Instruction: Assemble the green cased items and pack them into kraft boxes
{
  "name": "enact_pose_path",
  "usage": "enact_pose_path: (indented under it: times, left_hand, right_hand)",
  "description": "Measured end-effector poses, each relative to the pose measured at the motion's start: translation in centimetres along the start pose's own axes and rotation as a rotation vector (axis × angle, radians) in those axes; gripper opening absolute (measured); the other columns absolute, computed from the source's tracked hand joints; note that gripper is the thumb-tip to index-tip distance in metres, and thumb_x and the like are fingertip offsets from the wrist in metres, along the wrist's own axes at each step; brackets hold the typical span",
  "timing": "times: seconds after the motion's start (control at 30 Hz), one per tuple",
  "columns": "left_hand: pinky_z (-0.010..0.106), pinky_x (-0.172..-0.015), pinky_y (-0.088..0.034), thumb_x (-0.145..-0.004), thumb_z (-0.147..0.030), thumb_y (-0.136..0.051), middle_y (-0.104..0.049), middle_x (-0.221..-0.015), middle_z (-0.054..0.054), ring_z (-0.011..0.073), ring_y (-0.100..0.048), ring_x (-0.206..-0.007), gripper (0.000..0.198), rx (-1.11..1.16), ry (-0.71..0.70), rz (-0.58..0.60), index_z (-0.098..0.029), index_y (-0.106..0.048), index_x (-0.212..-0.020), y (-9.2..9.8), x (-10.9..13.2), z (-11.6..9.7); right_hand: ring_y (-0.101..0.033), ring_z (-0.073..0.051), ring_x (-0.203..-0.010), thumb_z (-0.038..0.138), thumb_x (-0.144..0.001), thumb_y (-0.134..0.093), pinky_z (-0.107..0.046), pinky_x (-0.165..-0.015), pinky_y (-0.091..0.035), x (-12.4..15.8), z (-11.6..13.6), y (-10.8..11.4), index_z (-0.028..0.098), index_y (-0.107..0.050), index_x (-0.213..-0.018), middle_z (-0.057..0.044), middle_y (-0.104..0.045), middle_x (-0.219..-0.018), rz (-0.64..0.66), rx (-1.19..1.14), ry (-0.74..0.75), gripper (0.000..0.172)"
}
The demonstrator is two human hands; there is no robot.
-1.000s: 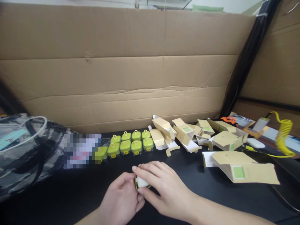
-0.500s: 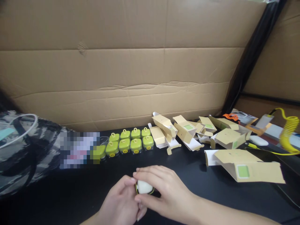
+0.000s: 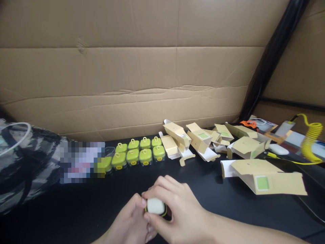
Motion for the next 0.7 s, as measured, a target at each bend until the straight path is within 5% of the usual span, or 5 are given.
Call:
enact_pose_path:
  times: [0.17,0.33,0.5,0.7]
  left_hand:
    - [0.022,-0.043,-0.018,-0.057,-0.033,-0.062,-0.048,-0.048,-0.006,0.0058,-0.034,-0.04,0.019,-0.004,0.002,0.045,-0.017,-0.055,-0.062,-0.1,0.1,0.2]
    - [0.021,-0.041,-0.022,-0.064,-0.043,-0.067,-0.053,-0.055,-0.002,0.0065,-0.04,-0.042,0.032,-0.06,-0.055,0.081,-0.013,-0.063,-0.076,-0.4,0.2,-0.6]
    - [0.02,-0.039,-0.026,-0.075,-0.043,-0.059,-0.055,-0.06,0.003,0.0069,-0.04,-0.042,0.036,-0.008,-0.046,0.137,-0.008,-0.065,-0.076,-0.7,0.1,-0.9]
    - [0.018,-0.039,-0.033,-0.073,-0.051,-0.066,-0.053,-0.06,0.0,0.0063,-0.04,-0.044,0.042,-0.004,-0.067,0.152,-0.01,-0.064,-0.085,-1.2,0.4,-1.0]
  right_hand:
    - [-0.059,-0.017,-0.083,0.023,-0.076,-0.066,-0.028,-0.071,-0.049,0.2,0.1,-0.1,0.025,-0.058,-0.11,-0.003,-0.065,-0.099,-0.056,0.01,0.09,0.036]
    - [-0.061,-0.019,-0.094,0.026,-0.072,-0.071,-0.029,-0.08,-0.05,0.2,-0.6,0.1,0.022,-0.044,-0.131,-0.006,-0.064,-0.109,-0.027,-0.095,0.053,0.065]
    - [-0.059,-0.018,-0.1,0.027,-0.08,-0.065,-0.028,-0.087,-0.049,-0.1,-0.9,0.4,0.021,-0.059,-0.11,-0.006,-0.064,-0.109,0.027,-0.22,-0.014,0.031]
    - [-0.059,-0.016,-0.097,0.034,-0.085,-0.061,-0.026,-0.085,-0.048,-0.1,-0.9,0.6,0.024,-0.055,-0.112,-0.004,-0.063,-0.11,-0.006,-0.218,0.003,0.03]
Point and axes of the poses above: each hand's wrist, its own x-axis away from the middle knuckle, its own y-axis out of the back of the hand, z = x × y, the point moved 9 cm from there along -x, towards the middle knuckle
